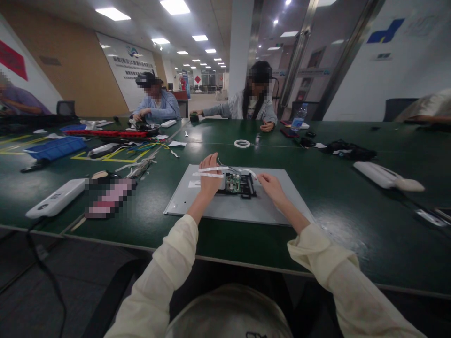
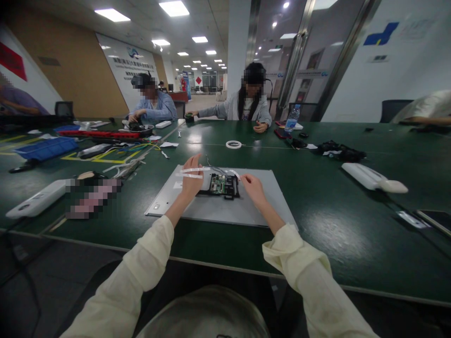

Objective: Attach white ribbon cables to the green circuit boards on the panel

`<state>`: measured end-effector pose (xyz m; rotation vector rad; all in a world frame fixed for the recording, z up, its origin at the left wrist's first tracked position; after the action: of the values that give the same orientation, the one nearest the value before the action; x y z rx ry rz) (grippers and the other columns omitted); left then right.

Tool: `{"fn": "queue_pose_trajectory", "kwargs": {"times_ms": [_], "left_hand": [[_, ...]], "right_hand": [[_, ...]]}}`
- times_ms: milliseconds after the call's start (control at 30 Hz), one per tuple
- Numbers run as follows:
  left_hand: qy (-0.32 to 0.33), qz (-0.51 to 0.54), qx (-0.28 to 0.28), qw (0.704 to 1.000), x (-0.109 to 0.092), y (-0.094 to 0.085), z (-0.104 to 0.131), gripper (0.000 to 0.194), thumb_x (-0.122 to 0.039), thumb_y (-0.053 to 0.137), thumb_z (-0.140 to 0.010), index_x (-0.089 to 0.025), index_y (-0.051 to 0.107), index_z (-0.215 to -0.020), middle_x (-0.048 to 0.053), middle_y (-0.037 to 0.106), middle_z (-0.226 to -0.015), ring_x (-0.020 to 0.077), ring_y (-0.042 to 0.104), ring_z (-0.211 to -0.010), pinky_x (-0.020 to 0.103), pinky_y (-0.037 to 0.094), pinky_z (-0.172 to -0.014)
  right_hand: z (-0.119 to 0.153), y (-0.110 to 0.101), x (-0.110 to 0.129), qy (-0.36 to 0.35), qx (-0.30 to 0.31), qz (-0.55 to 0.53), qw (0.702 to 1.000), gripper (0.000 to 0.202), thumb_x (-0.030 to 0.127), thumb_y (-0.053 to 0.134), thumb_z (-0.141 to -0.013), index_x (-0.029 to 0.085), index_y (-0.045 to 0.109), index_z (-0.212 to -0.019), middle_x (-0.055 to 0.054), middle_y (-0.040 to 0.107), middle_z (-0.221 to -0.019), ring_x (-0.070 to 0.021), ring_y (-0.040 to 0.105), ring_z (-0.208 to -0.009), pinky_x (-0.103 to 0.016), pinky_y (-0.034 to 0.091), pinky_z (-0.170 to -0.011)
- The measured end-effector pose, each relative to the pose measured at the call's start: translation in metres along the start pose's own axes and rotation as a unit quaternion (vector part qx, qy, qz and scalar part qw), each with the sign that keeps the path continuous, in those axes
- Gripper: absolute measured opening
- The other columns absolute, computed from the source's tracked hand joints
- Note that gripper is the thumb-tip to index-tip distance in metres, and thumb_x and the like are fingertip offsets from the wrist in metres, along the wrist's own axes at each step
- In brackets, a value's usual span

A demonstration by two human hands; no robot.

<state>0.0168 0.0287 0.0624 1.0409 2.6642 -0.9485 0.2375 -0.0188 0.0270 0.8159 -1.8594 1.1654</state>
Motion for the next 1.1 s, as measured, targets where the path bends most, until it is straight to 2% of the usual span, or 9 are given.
{"fn": "queue_pose_trajectory", "kwargs": {"times_ms": [233, 400, 533, 633, 733, 833, 967, 1100], "left_hand": [[-0.024, 0.085, 0.035, 0.996, 0.000, 0.000, -0.002, 0.040, -0.014, 0.035, -0.085, -0.017, 0.041, -0.125, 0.011, 0.052, -0.121, 0.0200, 0.047, -0.115, 0.038, 0.036, -0.099], [-0.064, 0.214, 0.122, 0.967, -0.007, 0.008, -0.003, 0.031, -0.027, 0.035, -0.091, -0.019, 0.049, -0.117, 0.007, 0.061, -0.108, 0.0155, 0.056, -0.102, 0.030, 0.042, -0.091], [-0.089, 0.252, 0.190, 0.945, -0.011, 0.015, 0.000, 0.029, -0.036, 0.039, -0.089, -0.018, 0.058, -0.101, 0.002, 0.065, -0.091, 0.0151, 0.059, -0.090, 0.026, 0.045, -0.082], [-0.109, 0.292, 0.224, 0.924, -0.013, 0.018, 0.002, 0.034, -0.041, 0.038, -0.089, -0.016, 0.061, -0.087, 0.001, 0.063, -0.071, 0.0141, 0.061, -0.076, 0.024, 0.046, -0.074], [-0.124, 0.329, 0.255, 0.901, -0.016, 0.017, 0.003, 0.033, -0.041, 0.041, -0.087, -0.015, 0.060, -0.090, -0.002, 0.058, -0.059, 0.0119, 0.058, -0.063, 0.021, 0.045, -0.064], [-0.105, 0.302, 0.266, 0.909, -0.022, 0.013, 0.002, 0.024, -0.033, 0.051, -0.081, -0.015, 0.060, -0.093, -0.003, 0.056, -0.060, 0.0108, 0.054, -0.058, 0.020, 0.042, -0.056], [-0.047, 0.227, 0.250, 0.940, -0.035, 0.007, 0.011, 0.020, -0.024, 0.051, -0.078, -0.017, 0.060, -0.095, -0.001, 0.058, -0.066, 0.0116, 0.053, -0.058, 0.021, 0.041, -0.055], [0.000, 0.131, 0.231, 0.964, -0.049, 0.001, 0.031, 0.029, -0.023, 0.048, -0.080, -0.016, 0.055, -0.107, 0.004, 0.063, -0.076, 0.0155, 0.057, -0.064, 0.025, 0.043, -0.061]], "right_hand": [[0.000, 0.000, 0.005, 0.045, 0.058, -0.102, 0.992, 0.029, 0.048, 0.046, -0.076, 0.019, 0.048, -0.074, -0.001, 0.052, -0.071, -0.0137, 0.050, -0.069, -0.023, 0.041, -0.059], [0.007, 0.004, 0.020, -0.010, 0.104, -0.103, 0.989, 0.033, 0.052, 0.044, -0.078, 0.020, 0.046, -0.073, -0.001, 0.051, -0.070, -0.0132, 0.049, -0.070, -0.024, 0.042, -0.064], [0.009, 0.004, 0.026, -0.057, 0.099, -0.097, 0.989, 0.031, 0.049, 0.043, -0.081, 0.020, 0.046, -0.071, 0.000, 0.050, -0.068, -0.0129, 0.048, -0.067, -0.025, 0.041, -0.065], [0.008, 0.002, 0.026, -0.084, 0.083, -0.074, 0.990, 0.030, 0.046, 0.042, -0.083, 0.019, 0.047, -0.071, 0.001, 0.050, -0.068, -0.0125, 0.048, -0.065, -0.026, 0.039, -0.063], [0.009, -0.001, 0.028, -0.106, 0.063, -0.023, 0.992, 0.033, 0.047, 0.041, -0.084, 0.019, 0.047, -0.068, 0.001, 0.048, -0.064, -0.0124, 0.046, -0.062, -0.025, 0.036, -0.061], [0.011, -0.005, 0.030, -0.108, 0.035, 0.034, 0.993, 0.035, 0.049, 0.042, -0.083, 0.019, 0.047, -0.064, 0.001, 0.048, -0.060, -0.0127, 0.045, -0.059, -0.025, 0.033, -0.058], [0.009, -0.010, 0.026, -0.095, 0.005, 0.103, 0.990, 0.035, 0.047, 0.045, -0.081, 0.019, 0.048, -0.061, 0.001, 0.049, -0.056, -0.0129, 0.044, -0.056, -0.025, 0.031, -0.057], [0.006, -0.008, 0.016, -0.101, 0.034, 0.163, 0.981, 0.032, 0.044, 0.046, -0.080, 0.019, 0.049, -0.060, 0.000, 0.051, -0.057, -0.0134, 0.045, -0.056, -0.025, 0.029, -0.056]]}}
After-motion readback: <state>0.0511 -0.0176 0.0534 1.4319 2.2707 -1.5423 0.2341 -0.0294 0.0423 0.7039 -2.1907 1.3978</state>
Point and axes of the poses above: each hand's wrist, its own z-axis away from the middle knuckle, its own y-axis out of the palm, x = y × z, the point moved 4 cm from there along -z, towards the middle knuckle
